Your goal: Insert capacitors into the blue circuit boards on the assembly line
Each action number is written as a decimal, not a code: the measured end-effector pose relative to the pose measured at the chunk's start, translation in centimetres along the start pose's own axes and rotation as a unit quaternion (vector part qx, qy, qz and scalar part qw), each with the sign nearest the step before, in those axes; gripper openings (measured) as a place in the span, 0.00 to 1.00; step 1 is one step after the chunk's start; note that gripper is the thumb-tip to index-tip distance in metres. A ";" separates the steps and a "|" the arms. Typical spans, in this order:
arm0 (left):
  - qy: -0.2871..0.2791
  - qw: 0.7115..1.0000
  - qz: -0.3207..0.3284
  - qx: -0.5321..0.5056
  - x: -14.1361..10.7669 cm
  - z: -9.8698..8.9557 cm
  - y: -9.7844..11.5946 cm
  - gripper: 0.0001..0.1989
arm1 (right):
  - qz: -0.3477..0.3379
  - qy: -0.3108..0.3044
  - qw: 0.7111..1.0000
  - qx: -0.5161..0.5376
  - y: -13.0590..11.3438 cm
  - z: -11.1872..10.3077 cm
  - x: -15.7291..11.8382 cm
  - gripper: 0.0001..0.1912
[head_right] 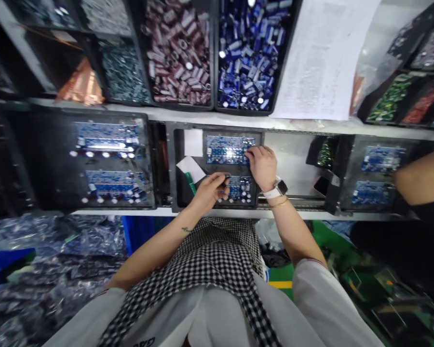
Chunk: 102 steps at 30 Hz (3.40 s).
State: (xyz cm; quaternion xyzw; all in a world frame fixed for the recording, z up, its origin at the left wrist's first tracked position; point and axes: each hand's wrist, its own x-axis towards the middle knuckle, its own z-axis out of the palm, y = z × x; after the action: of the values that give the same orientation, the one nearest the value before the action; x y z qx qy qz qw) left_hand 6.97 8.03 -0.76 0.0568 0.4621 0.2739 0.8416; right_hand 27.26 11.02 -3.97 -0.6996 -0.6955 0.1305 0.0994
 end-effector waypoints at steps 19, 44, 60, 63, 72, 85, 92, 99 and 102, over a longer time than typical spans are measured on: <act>-0.001 0.999 0.014 0.039 0.4 -1.4 0.9 0.13 | -0.021 -0.063 0.997 -0.029 0.2 -1.1 0.7 0.13; -0.005 0.998 0.049 0.034 3.2 1.3 0.3 0.09 | -0.028 -0.024 0.999 0.038 -1.0 -1.6 -0.5 0.14; -0.003 0.997 0.007 0.081 3.5 1.4 -1.3 0.09 | -0.021 -0.024 0.999 -0.007 0.1 -0.7 -2.6 0.12; 0.002 0.996 0.012 0.086 3.4 1.4 -1.4 0.07 | -0.023 -0.024 0.999 -0.009 -0.1 -0.8 -2.6 0.14; 0.001 0.995 0.021 0.093 3.5 1.0 -1.5 0.20 | -0.085 -0.043 0.995 -0.022 0.1 -1.1 -2.3 0.14; 0.002 0.995 0.018 0.094 3.7 1.1 -1.6 0.12 | -0.078 -0.051 0.995 -0.018 0.4 -1.1 -2.2 0.14; -0.006 0.997 0.011 0.081 3.8 1.5 -0.8 0.08 | -0.095 -0.027 0.995 -0.018 -1.2 -2.4 -2.5 0.13; -0.053 0.997 -0.042 0.028 4.3 2.9 -0.9 0.12 | -0.018 0.015 1.000 0.015 -1.1 -2.9 -2.4 0.08; -0.045 0.998 -0.048 0.008 4.3 3.1 -1.1 0.11 | 0.013 0.023 0.999 -0.022 0.6 -1.5 -1.6 0.09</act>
State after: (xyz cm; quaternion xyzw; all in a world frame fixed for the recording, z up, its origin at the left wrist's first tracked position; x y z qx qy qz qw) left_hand 11.76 9.77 -2.66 0.0537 0.4282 0.2271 0.8730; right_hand 28.33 9.46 -2.63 -0.7132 -0.6868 0.1001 0.0983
